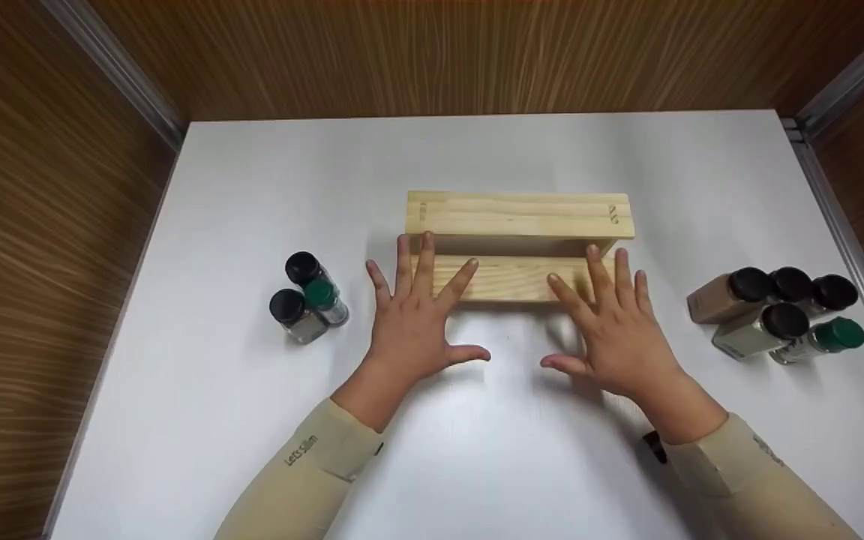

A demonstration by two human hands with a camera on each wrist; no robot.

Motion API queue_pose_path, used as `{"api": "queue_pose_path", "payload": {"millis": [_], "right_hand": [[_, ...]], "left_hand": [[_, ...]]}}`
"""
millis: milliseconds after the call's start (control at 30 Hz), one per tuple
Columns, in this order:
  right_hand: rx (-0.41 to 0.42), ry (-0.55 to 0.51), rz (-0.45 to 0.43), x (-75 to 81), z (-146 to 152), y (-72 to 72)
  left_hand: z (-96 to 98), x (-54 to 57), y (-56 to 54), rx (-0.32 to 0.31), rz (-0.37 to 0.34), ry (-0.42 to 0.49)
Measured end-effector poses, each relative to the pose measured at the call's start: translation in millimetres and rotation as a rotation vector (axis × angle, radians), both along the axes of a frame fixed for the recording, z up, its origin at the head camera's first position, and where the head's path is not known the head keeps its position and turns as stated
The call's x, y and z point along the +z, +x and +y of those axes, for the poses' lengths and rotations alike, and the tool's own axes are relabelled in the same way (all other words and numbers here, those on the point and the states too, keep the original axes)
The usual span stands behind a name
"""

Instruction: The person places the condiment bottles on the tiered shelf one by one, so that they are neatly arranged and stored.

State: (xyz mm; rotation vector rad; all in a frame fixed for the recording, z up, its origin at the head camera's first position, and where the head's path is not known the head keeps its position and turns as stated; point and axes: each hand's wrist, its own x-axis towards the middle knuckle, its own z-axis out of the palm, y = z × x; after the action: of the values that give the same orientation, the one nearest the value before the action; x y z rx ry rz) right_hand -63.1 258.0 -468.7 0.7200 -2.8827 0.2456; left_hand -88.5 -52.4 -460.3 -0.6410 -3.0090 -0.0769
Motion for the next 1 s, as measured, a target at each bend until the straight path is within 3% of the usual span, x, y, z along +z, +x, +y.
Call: {"api": "queue_pose_path", "payload": {"millis": [100,367,533,700,867,1000], "right_hand": [[-0.041,-0.088,0.065,4.2,8,6.5],[-0.243,-0.372,0.248,16.1,49,25.1],[-0.367,-0.583,0.404,12.5,74,42.8],[-0.461,-0.786,0.507,14.6,79,55.4],[-0.593,-0.978,0.461,15.7,79,59.1],[-0.725,-1.082,0.363,3.7,89,59.2]], "left_hand": [[-3.0,0.5,0.3,0.013,0.001,0.089],[-13.6,-5.9,0.2,0.059,-0.062,0.439],[-14.1,-12.1,-0.2,0.082,-0.084,0.566],[-13.5,-19.0,-3.0,0.176,-0.098,0.672],[-14.6,-25.3,-7.4,0.249,-0.153,0.768],[-15.2,-30.0,-13.6,0.236,-0.196,0.818]]}}
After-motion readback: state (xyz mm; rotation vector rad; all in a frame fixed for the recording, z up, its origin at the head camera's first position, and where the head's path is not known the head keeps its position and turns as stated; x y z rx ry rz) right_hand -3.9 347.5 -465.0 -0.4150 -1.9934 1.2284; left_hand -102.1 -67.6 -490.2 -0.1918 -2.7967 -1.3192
